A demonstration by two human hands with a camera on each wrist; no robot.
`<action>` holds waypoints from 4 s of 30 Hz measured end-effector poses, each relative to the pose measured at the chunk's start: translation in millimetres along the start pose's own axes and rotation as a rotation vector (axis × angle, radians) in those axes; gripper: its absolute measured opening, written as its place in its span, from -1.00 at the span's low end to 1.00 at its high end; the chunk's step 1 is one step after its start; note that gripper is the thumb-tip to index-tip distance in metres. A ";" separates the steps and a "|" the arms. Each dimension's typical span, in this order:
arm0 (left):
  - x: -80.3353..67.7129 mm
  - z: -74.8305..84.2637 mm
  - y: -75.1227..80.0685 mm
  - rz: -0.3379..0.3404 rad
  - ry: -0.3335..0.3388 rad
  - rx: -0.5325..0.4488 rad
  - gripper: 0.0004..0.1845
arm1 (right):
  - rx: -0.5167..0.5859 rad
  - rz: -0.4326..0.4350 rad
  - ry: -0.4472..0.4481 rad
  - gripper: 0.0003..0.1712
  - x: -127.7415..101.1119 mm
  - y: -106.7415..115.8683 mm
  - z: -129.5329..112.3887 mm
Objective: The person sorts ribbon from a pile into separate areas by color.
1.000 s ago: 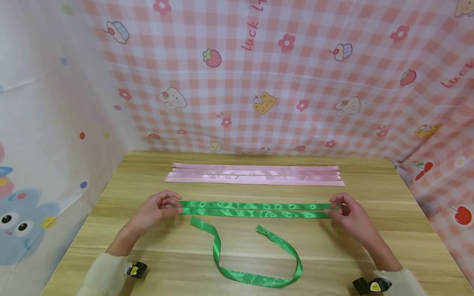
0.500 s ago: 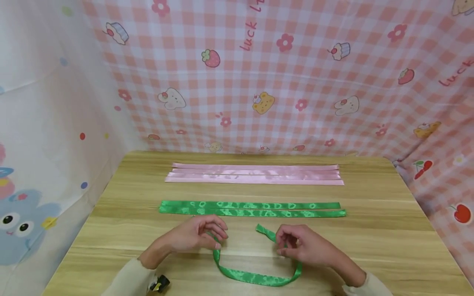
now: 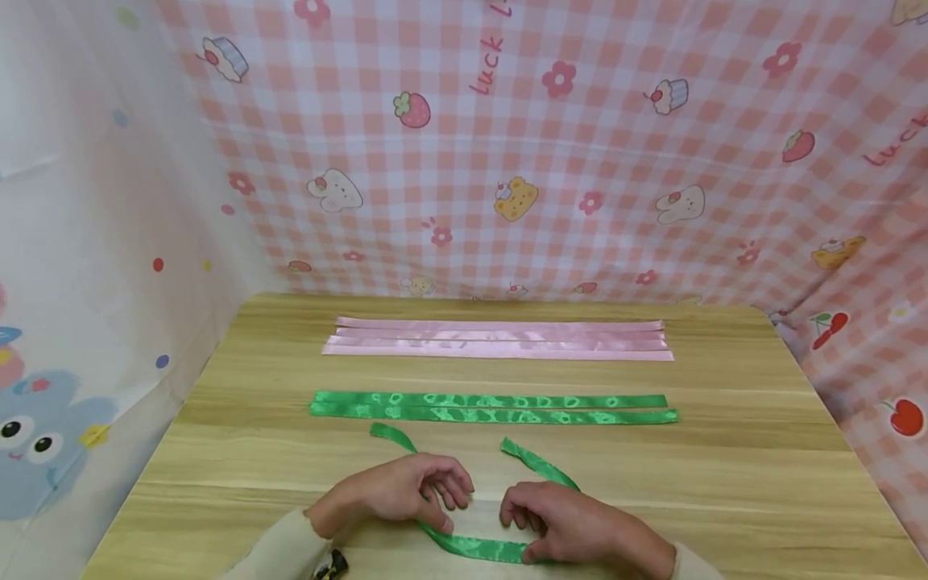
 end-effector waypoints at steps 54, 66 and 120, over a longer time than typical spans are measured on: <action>-13.5 77.6 11.7 0.174 -0.248 0.050 -0.59 | 0.557 0.283 0.289 -0.71 -3.9 57.1 -40.8; -45.8 90.9 32.5 0.194 -0.250 0.090 -0.69 | 0.602 0.400 0.434 -0.74 -33.6 105.0 -60.2; -171.0 -18.6 141.1 0.725 -0.041 -0.162 -0.74 | 0.397 0.631 -0.094 -0.84 -156.9 142.0 66.8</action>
Point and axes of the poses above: each hand's wrist, its own x-axis towards the middle knuckle, its own y-axis out of the back of the hand, z = x × y, the point moved 7 cm from there along x, towards the middle knuckle, and after that the axes turned 8 degrees about -z, right-handed, at the moved point
